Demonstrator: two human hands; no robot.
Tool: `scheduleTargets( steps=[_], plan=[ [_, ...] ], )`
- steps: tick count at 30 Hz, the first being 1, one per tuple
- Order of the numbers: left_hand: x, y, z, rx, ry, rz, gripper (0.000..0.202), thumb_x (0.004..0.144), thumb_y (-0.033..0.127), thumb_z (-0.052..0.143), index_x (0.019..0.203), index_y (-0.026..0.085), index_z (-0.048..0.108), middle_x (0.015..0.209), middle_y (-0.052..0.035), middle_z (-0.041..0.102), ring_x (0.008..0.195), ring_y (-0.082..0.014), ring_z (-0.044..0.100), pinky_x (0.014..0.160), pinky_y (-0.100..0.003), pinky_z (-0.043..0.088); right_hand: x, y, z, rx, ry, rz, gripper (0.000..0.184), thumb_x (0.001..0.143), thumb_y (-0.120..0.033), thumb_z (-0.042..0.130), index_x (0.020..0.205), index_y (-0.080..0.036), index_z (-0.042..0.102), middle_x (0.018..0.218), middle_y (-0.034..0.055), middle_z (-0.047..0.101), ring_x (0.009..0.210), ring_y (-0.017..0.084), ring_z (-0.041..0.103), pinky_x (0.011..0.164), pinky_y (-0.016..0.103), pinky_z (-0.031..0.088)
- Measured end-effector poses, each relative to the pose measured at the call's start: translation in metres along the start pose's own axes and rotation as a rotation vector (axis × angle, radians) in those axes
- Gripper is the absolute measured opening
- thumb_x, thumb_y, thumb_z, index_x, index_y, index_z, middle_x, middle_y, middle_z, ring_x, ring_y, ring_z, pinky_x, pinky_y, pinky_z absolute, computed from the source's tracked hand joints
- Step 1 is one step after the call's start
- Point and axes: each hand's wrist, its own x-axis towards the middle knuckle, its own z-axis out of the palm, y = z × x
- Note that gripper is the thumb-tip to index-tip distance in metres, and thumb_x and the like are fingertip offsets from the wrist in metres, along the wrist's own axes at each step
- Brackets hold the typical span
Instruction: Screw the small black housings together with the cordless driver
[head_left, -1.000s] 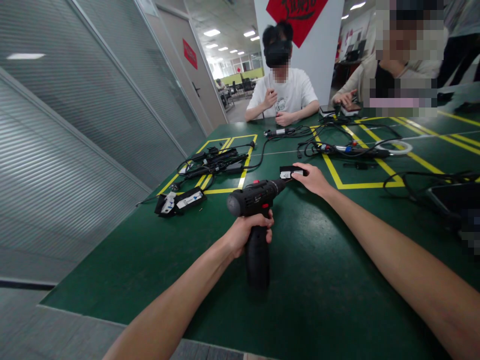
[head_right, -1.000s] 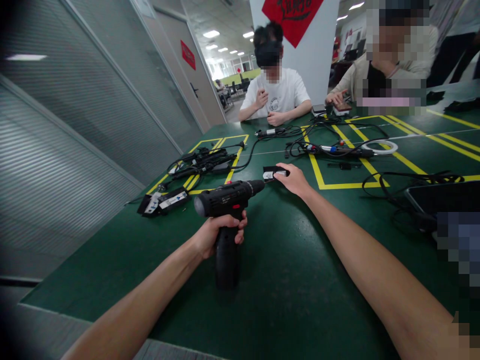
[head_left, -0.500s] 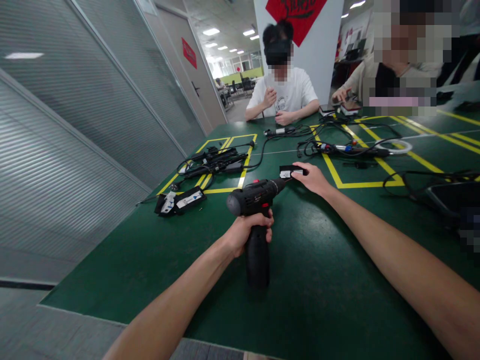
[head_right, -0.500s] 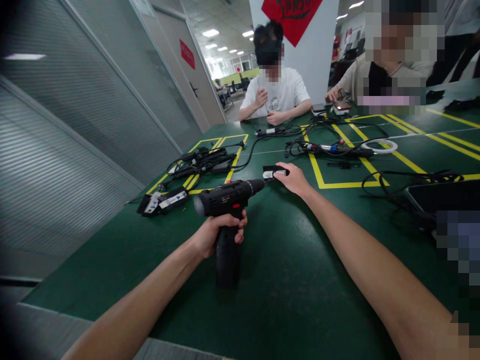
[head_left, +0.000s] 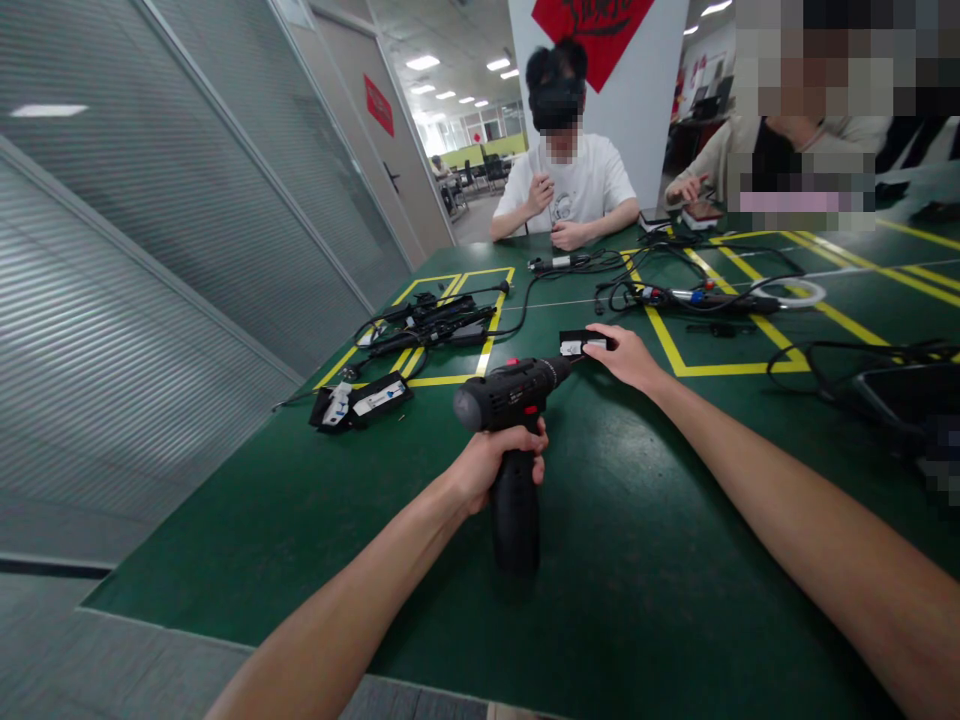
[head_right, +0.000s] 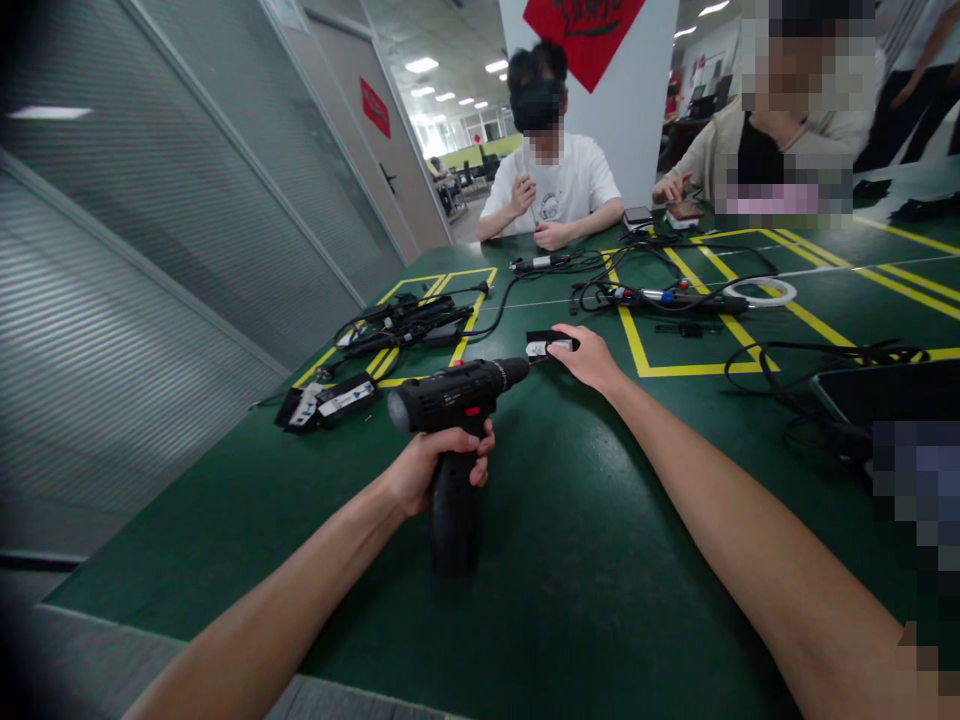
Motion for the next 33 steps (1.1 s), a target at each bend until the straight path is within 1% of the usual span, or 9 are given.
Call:
scheduleTargets(
  steps=[6,13,33],
  plan=[
    [-0.0002,-0.0001,0.0001,-0.009,-0.004,0.008,0.022,0.072,0.020,0.060,0.093,0.014,0.056,0.077,-0.0002,0.053,0.054,-0.0104,0.055,0.056,-0.026,0.041,-0.0001,0.0000,-0.0001,-0.002,0.002,0.002,0.044,0.080,-0.037,0.063,0.121,-0.022,0.065,0.110,0.0079,0.068,0.098,0.025,0.063,0.089,0.038,0.047],
    [-0.0006,0.0008,0.0012,-0.014,-0.003,-0.004,0.021,0.072,0.020,0.059,0.092,0.015,0.054,0.075,0.0007,0.052,0.053,-0.0101,0.055,0.056,-0.026,0.041,-0.0002,0.0008,0.0014,0.006,0.008,0.005,0.044,0.080,-0.037,0.062,0.121,-0.022,0.066,0.110,0.0072,0.068,0.097,0.024,0.063,0.089,0.038,0.047],
    [-0.0002,0.0014,0.0014,-0.010,0.009,-0.004,0.023,0.070,0.020,0.061,0.091,0.013,0.057,0.073,-0.0009,0.055,0.051,-0.0105,0.055,0.054,-0.026,0.042,-0.0014,-0.0045,-0.0019,0.004,-0.005,0.008,0.043,0.080,-0.035,0.062,0.121,-0.021,0.065,0.113,0.0078,0.067,0.100,0.024,0.063,0.092,0.038,0.046]
  ],
)
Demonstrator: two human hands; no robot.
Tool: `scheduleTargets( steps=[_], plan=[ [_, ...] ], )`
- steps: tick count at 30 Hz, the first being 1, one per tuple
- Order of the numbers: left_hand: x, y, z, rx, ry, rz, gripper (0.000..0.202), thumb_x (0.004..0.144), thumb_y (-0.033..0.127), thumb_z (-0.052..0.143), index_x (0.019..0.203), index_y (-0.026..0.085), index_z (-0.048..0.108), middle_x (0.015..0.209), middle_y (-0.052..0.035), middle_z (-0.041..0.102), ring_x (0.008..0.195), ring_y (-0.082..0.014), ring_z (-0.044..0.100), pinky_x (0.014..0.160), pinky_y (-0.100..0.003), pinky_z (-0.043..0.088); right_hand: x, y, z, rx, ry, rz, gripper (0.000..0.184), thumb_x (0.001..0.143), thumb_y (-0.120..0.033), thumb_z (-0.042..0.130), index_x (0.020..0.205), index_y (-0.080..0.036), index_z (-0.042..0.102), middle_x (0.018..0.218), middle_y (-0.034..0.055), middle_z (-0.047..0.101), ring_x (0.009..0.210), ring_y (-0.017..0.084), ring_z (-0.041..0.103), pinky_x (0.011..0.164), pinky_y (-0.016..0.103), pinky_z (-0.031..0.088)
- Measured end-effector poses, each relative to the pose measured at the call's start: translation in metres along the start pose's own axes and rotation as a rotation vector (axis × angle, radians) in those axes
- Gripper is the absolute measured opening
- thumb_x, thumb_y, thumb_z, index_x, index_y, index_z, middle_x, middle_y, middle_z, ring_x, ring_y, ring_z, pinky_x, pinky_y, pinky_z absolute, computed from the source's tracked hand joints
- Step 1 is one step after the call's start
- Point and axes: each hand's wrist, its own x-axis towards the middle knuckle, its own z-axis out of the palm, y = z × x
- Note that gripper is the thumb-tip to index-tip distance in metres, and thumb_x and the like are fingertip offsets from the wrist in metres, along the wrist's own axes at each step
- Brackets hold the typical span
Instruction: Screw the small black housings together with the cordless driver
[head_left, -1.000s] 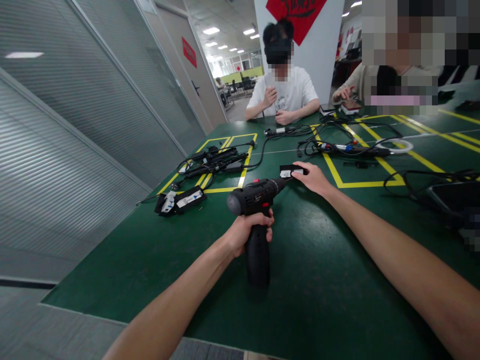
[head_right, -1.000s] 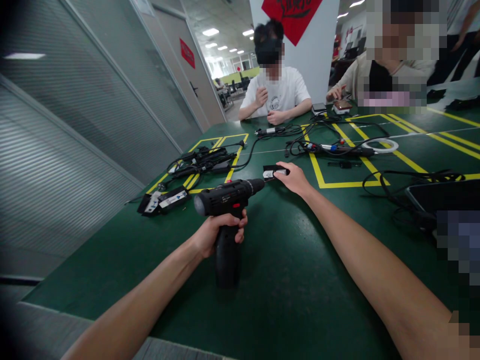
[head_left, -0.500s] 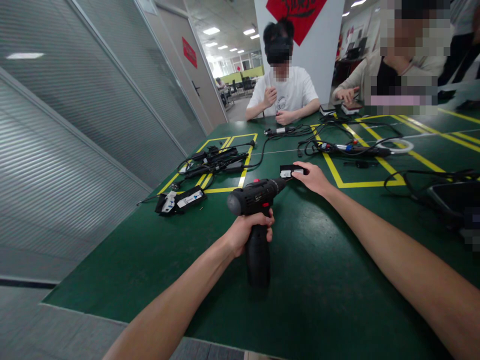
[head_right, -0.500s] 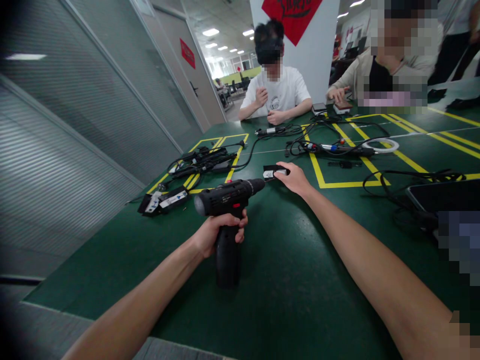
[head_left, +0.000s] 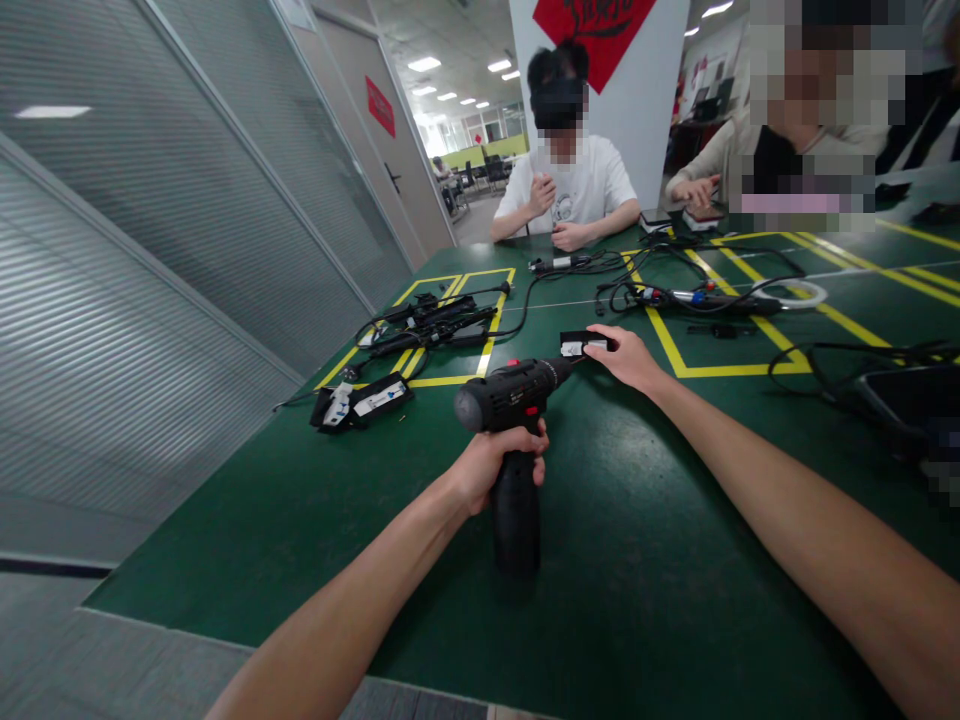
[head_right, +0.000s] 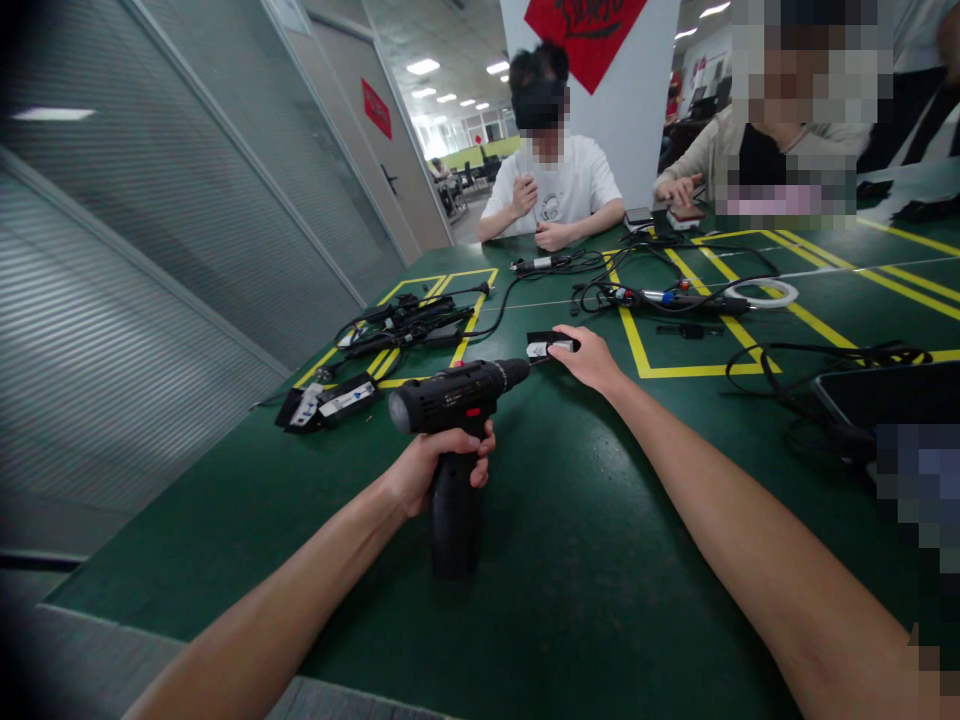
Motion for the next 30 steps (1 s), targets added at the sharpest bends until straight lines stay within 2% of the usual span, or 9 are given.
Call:
scheduleTargets(
  steps=[30],
  plan=[
    [-0.0006,0.0013,0.0012,0.007,0.010,0.003,0.026,0.068,0.022,0.062,0.092,0.013,0.057,0.073,-0.0009,0.054,0.052,-0.0108,0.055,0.054,-0.026,0.043,0.0001,0.0006,-0.0002,-0.011,-0.004,0.003,0.044,0.080,-0.038,0.062,0.121,-0.022,0.065,0.112,0.0078,0.067,0.099,0.024,0.063,0.089,0.038,0.047]
  ],
)
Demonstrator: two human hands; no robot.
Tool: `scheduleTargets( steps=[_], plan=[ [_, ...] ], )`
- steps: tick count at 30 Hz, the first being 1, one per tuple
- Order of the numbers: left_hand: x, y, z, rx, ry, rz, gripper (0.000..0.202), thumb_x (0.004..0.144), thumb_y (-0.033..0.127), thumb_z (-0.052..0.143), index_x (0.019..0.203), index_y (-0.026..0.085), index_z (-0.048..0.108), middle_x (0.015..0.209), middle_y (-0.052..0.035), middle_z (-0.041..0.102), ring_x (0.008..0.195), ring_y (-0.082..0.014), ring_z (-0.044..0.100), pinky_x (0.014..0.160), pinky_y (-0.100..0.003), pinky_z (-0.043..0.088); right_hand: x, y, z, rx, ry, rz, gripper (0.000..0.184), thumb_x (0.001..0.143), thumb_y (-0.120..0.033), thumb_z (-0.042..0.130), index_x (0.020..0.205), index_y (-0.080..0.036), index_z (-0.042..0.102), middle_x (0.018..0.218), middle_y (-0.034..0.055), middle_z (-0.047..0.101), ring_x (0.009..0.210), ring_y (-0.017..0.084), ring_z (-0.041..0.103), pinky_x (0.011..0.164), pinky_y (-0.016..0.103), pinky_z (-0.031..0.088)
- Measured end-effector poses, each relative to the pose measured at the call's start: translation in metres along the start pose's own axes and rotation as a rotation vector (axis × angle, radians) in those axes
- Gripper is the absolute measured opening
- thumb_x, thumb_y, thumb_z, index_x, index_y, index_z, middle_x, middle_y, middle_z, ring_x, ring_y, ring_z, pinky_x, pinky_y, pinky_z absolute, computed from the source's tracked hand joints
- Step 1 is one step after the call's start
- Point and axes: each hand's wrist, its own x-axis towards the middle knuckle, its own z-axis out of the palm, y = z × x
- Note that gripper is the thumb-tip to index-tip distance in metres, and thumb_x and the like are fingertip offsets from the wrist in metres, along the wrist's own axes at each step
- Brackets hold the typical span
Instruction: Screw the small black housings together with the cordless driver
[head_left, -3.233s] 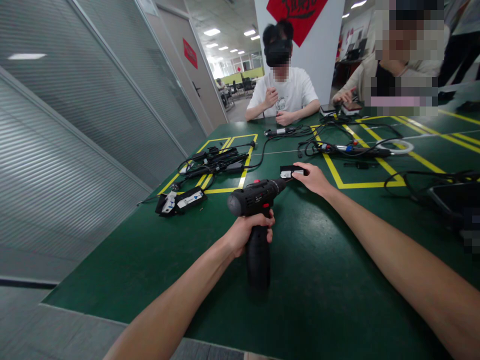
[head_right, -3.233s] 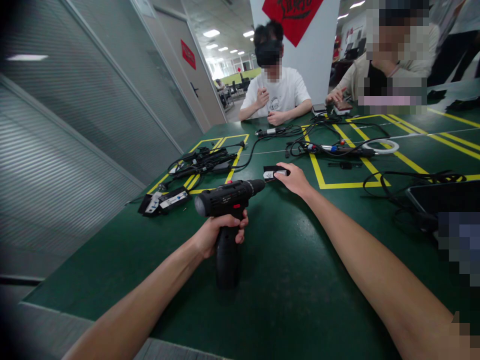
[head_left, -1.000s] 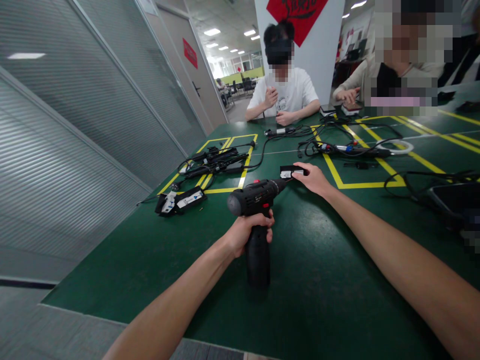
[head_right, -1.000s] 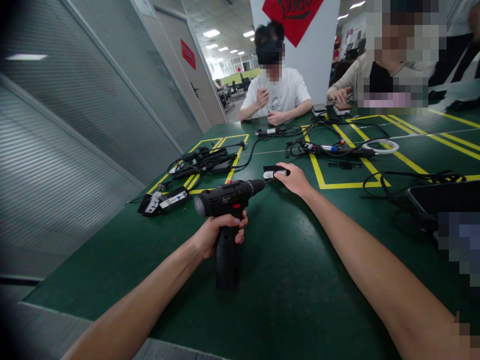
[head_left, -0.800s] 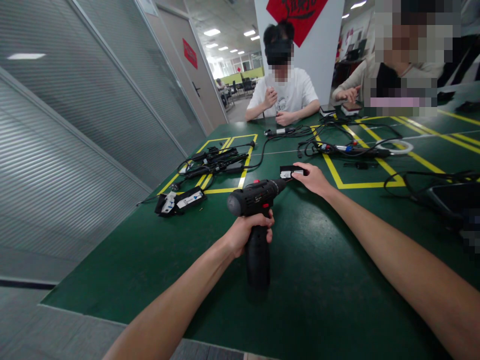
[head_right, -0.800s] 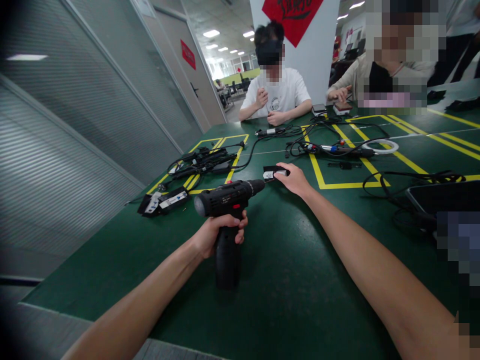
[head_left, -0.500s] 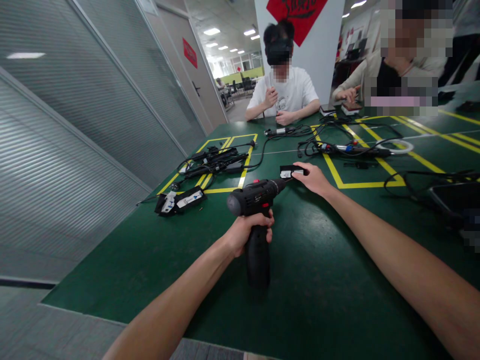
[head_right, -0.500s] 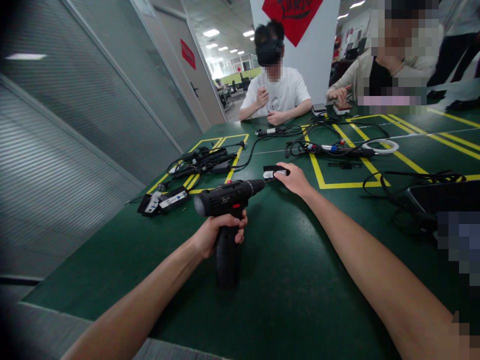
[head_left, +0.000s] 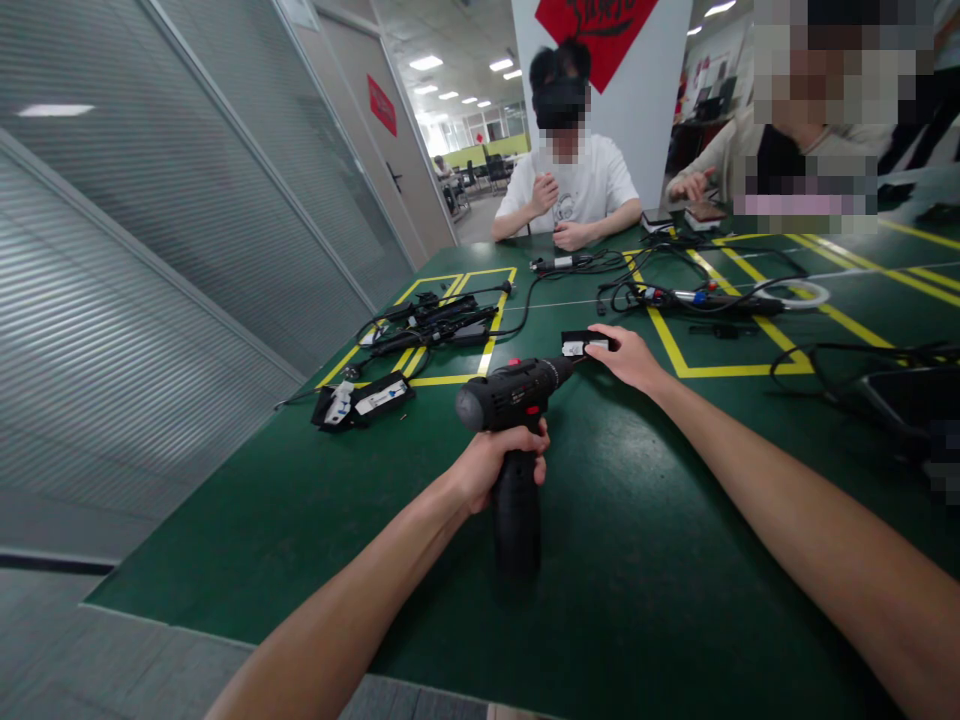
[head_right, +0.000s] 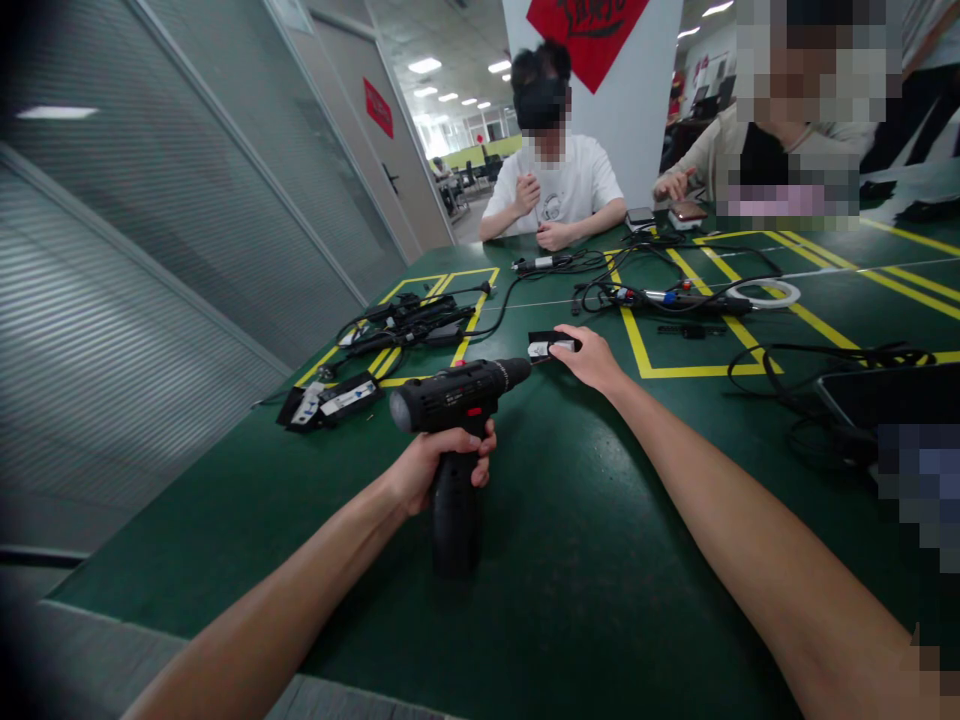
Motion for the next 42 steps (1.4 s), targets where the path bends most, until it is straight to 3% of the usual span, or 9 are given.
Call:
scheduleTargets(
  steps=[42],
  plan=[
    [0.0014,-0.0029,-0.0039,-0.009,-0.038,0.009,0.022,0.072,0.020,0.059,0.092,0.013,0.055,0.075,-0.0002,0.052,0.053,-0.0104,0.056,0.055,-0.025,0.042,0.0011,0.0054,0.0038,0.025,0.022,-0.014,0.043,0.079,-0.037,0.063,0.120,-0.023,0.066,0.113,0.0060,0.067,0.101,0.024,0.062,0.091,0.037,0.047]
  ],
)
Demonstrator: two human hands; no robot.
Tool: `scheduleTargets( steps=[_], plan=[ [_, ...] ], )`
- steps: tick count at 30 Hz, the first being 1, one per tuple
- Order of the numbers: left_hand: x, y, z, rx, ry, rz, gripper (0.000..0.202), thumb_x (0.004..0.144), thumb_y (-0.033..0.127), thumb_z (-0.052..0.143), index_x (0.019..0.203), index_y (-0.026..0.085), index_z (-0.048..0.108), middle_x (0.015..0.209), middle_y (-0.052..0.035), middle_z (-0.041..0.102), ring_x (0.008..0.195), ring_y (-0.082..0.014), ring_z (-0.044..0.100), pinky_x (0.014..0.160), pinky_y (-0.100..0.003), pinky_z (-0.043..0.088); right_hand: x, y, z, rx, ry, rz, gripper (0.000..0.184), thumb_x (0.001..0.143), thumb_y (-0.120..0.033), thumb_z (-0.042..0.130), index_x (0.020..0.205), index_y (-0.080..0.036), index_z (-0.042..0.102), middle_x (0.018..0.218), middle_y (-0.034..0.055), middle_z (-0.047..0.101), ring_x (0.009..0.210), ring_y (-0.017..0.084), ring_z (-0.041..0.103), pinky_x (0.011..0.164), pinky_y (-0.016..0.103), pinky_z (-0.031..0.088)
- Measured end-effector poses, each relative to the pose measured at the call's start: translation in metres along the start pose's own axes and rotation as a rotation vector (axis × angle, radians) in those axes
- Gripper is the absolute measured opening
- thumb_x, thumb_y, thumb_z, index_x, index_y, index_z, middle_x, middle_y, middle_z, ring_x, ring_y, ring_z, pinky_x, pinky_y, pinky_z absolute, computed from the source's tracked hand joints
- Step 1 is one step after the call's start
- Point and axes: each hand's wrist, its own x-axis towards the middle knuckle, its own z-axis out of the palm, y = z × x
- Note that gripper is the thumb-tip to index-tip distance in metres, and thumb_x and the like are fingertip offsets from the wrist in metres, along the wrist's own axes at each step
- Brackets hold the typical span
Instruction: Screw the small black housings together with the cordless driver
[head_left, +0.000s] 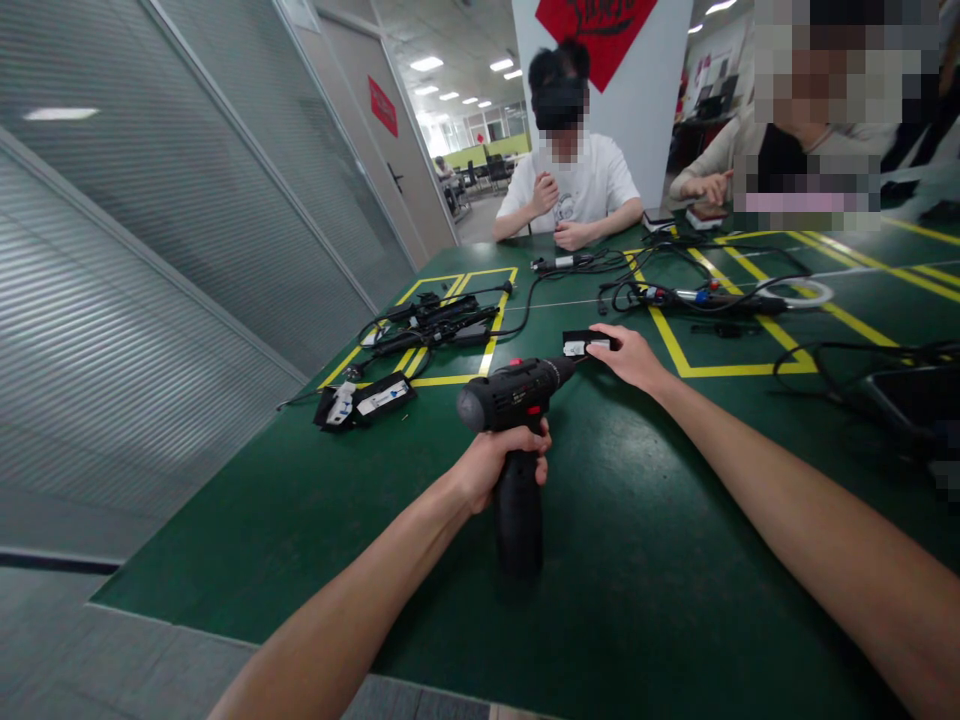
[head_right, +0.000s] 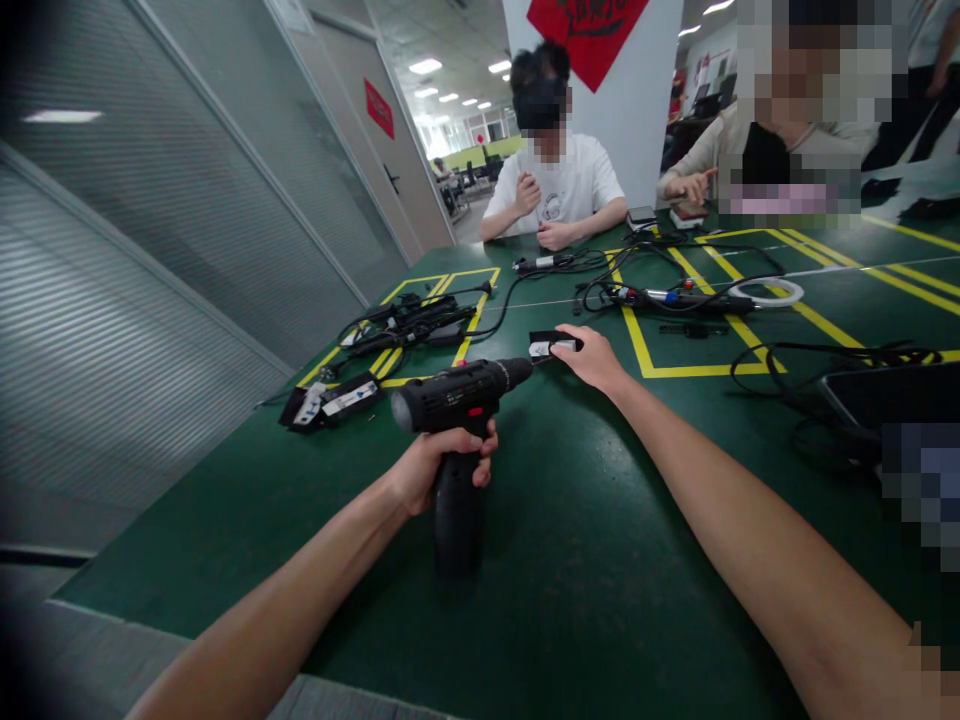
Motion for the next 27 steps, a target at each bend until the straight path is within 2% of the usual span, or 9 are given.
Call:
scheduleTargets(
  steps=[27],
  plan=[
    [-0.0003,0.0008,0.0026,-0.012,0.027,-0.018,0.022,0.071,0.020,0.059,0.092,0.013,0.055,0.073,-0.0002,0.053,0.051,-0.0104,0.055,0.055,-0.026,0.041,-0.0005,-0.0046,-0.0017,-0.001,0.000,0.011,0.043,0.079,-0.035,0.063,0.119,-0.022,0.067,0.111,0.0072,0.068,0.098,0.025,0.063,0.090,0.038,0.047]
  ],
)
